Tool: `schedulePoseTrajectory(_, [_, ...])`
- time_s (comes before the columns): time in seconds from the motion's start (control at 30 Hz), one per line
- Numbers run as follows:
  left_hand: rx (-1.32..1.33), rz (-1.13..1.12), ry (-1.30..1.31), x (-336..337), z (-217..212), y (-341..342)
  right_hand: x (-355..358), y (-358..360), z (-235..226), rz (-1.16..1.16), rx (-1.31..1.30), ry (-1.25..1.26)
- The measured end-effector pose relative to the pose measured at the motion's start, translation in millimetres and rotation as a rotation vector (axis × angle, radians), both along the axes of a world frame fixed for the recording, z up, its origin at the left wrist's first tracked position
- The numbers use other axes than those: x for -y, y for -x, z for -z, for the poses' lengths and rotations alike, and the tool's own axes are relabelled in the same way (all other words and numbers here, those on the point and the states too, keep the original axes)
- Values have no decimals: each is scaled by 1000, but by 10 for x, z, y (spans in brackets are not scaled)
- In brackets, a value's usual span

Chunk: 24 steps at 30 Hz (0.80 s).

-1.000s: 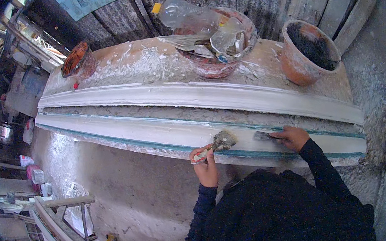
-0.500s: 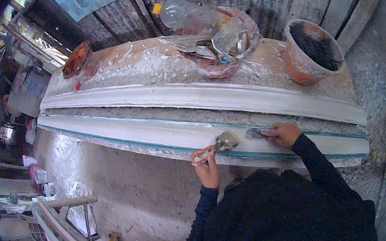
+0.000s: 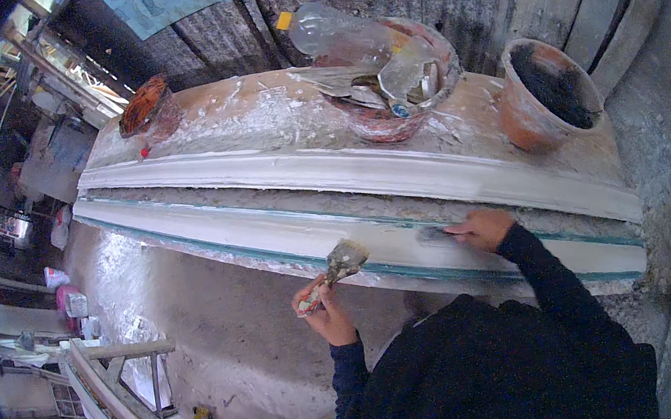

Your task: The person applies a white paste-like substance along the edge of a long white profile using a small brush. They repeatedly dip the brush into a container and spread the material along the profile's groove.

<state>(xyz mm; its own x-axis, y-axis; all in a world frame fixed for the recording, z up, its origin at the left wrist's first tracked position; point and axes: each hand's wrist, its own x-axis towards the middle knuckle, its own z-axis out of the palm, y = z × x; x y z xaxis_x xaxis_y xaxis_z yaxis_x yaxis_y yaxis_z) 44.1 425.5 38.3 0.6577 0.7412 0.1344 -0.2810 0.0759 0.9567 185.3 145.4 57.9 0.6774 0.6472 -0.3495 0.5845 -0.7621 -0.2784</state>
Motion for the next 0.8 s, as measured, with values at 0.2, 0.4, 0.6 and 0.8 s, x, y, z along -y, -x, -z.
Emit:
schedulePoseTrajectory(0.2, [-69,-48,-88,-161,99,109,-27,59,36,-1,39,-20])
schedulePoseTrajectory(0.4, [-65,-32,-60,-147,89,44,-877,-61,158,37,23,-173])
schedulePoseTrajectory(0.6, [-50,13,-101,-264,55,30,-420,-99,240,-2,16,-190])
schedulePoseTrajectory(0.8, [-78,3,-85,-265,93,27,160,64,27,50,-45,5])
